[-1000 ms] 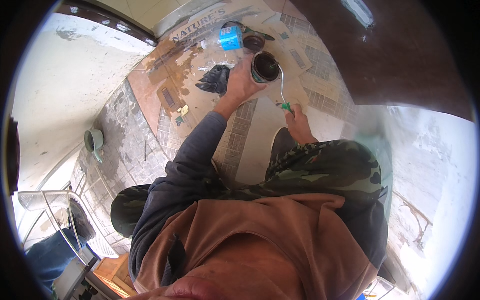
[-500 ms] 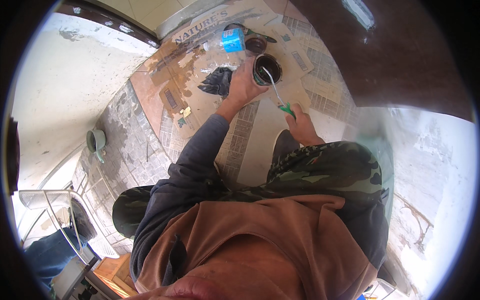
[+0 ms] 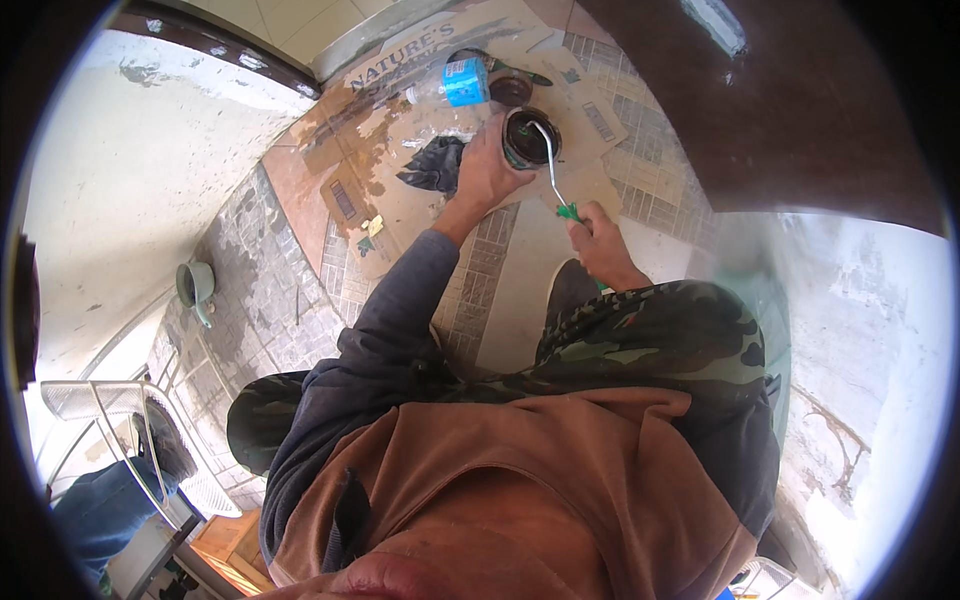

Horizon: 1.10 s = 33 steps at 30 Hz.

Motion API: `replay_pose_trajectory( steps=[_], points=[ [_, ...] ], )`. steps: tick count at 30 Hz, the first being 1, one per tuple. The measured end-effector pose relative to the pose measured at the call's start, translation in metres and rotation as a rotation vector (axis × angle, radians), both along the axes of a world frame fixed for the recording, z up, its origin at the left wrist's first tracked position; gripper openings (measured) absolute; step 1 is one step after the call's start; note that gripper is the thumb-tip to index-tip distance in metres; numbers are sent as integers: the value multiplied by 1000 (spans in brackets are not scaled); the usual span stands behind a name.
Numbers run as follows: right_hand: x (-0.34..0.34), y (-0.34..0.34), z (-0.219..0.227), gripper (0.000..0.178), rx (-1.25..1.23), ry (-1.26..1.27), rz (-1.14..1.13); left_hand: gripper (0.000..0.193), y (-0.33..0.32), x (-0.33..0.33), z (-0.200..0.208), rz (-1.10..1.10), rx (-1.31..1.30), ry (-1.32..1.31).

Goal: The person prepares to mix paint by arranging tools and containers on a cardboard sheet. They pour liquid from a plastic bottle into a paint can and stir the contents with a paint roller. The person also handles a black cloth and adjusts the camera mounted on their head.

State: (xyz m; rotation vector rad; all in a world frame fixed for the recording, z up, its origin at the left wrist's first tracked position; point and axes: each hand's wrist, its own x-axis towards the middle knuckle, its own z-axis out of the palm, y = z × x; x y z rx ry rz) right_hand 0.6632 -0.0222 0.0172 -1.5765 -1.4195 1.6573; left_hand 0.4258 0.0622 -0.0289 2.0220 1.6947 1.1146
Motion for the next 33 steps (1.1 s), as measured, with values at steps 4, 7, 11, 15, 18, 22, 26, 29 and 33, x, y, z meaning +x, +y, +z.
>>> replay_pose_trajectory(
  steps=[4,7,11,15,18,22,26,29,33],
  points=[
    [6,5,10,14,4,86,10,102,3,-2,3,-20,-57,-45],
    [15,7,14,14,-6,50,50,103,3,-1,3,-16,-8,-1],
    [24,6,16,13,44,73,9,103,3,-1,3,-8,-31,-12],
    [24,12,11,14,55,-44,26,104,2,-3,3,-17,-79,-56],
    [14,17,4,13,148,-74,86,104,1,-2,3,-16,-58,-39],
    [6,15,3,12,253,-25,146,105,0,0,3,8,-68,-41],
    [12,12,16,13,174,-22,140,107,1,-3,4,0,-106,-75],
    [21,11,25,14,163,-43,116,108,1,-4,5,-2,-96,-87],
    [37,18,32,13,184,-17,81,108,2,-5,5,8,-119,-98]
  ],
)
